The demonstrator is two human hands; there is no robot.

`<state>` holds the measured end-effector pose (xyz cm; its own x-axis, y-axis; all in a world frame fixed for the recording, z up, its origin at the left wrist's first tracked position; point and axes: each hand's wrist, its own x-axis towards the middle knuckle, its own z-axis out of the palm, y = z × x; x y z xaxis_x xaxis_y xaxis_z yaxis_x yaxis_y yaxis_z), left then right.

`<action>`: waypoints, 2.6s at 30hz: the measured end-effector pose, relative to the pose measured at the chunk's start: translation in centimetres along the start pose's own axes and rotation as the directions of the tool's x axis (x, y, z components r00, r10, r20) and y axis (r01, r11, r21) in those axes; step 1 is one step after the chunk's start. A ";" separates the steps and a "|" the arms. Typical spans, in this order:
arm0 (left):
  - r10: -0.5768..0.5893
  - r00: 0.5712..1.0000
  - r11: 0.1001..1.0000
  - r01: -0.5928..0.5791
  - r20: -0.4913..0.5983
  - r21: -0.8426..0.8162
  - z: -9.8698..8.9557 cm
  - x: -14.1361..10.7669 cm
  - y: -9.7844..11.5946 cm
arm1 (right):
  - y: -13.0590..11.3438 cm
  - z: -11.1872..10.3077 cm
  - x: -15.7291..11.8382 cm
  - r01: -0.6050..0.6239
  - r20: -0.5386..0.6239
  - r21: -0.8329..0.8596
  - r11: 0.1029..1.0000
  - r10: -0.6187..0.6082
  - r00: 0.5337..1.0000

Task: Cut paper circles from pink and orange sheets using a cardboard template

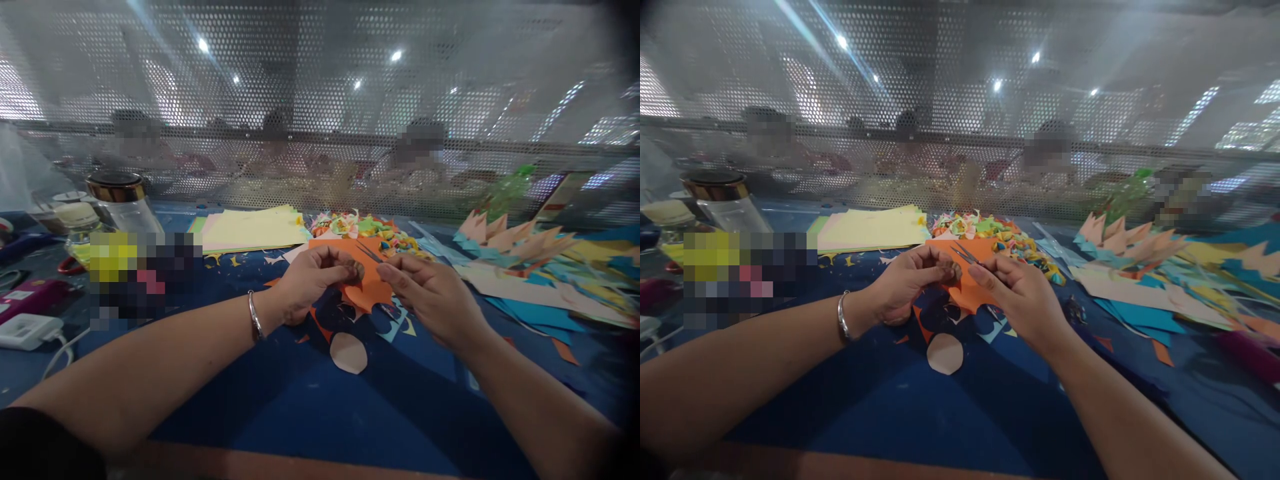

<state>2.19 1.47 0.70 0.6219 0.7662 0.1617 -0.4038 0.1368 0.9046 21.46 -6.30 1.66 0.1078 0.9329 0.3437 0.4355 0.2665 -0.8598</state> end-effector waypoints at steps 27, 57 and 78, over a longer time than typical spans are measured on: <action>-0.041 0.999 0.983 0.043 -0.014 0.178 0.9 -0.9 -0.5 | 0.7 0.1 0.2 -0.129 0.110 0.028 0.991 0.125 0.986; -0.403 0.846 0.334 -0.218 0.348 0.917 -1.7 0.0 5.4 | 1.3 0.0 0.5 -0.163 0.022 0.031 0.986 0.162 0.987; -0.018 0.989 0.093 0.146 -0.145 0.985 -4.7 1.8 1.6 | 2.5 -0.8 1.3 0.090 0.204 -0.488 0.868 0.013 0.979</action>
<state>-0.50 6.00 0.60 0.5252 0.8466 0.0864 0.7140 -0.4937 0.4964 23.38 -4.55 0.24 -0.0711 0.9662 0.2479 0.8241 0.1969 -0.5311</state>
